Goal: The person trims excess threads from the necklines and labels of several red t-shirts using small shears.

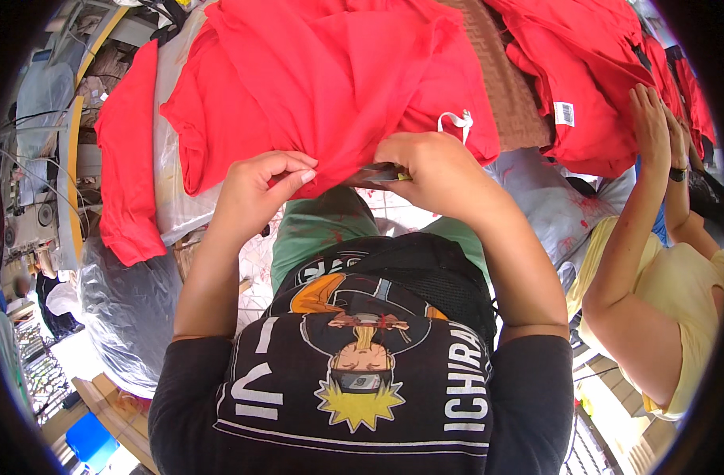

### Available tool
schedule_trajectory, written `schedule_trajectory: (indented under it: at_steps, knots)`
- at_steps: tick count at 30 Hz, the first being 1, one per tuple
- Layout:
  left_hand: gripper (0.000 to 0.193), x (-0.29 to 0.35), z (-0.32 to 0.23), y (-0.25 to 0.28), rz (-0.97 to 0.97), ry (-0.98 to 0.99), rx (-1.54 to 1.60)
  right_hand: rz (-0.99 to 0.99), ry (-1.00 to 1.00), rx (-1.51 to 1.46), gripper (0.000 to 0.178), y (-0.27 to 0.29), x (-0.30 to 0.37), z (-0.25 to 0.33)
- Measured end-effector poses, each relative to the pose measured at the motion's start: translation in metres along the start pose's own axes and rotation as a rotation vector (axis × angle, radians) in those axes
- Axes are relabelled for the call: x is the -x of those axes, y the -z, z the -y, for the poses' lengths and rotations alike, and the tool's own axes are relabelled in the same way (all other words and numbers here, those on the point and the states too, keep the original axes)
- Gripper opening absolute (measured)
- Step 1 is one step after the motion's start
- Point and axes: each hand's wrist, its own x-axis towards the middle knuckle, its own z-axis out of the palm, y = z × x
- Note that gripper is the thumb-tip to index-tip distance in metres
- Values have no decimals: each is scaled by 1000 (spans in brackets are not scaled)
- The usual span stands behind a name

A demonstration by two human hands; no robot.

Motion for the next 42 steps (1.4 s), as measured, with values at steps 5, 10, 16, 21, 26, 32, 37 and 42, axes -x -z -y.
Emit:
schedule_trajectory:
  at_steps: [5,10,16,21,26,32,37,42]
  knots:
    - [10,5,-16,8,130,-58,-335,-146,30,-136,32,0,-13,16]
    - [11,7,-23,20,203,-12,-704,-145,6,74,41,-17,-10,-8]
    - [15,-17,-17,1,-103,-271,-458,-138,-45,33,38,-17,-12,-5]
    - [11,-26,15,-13,-65,-230,-448,-159,-32,65,33,-16,-11,-3]
    - [12,-13,6,1,-21,-191,-295,-171,-39,62,29,-16,-7,-10]
    - [21,9,-25,20,244,-122,-482,-169,-38,62,29,-16,-7,-11]
    - [26,4,-34,11,6,-92,-501,-153,-41,49,36,-15,-7,-8]
    - [22,3,-16,-12,-49,-107,-473,-156,-53,45,36,-15,-7,-6]
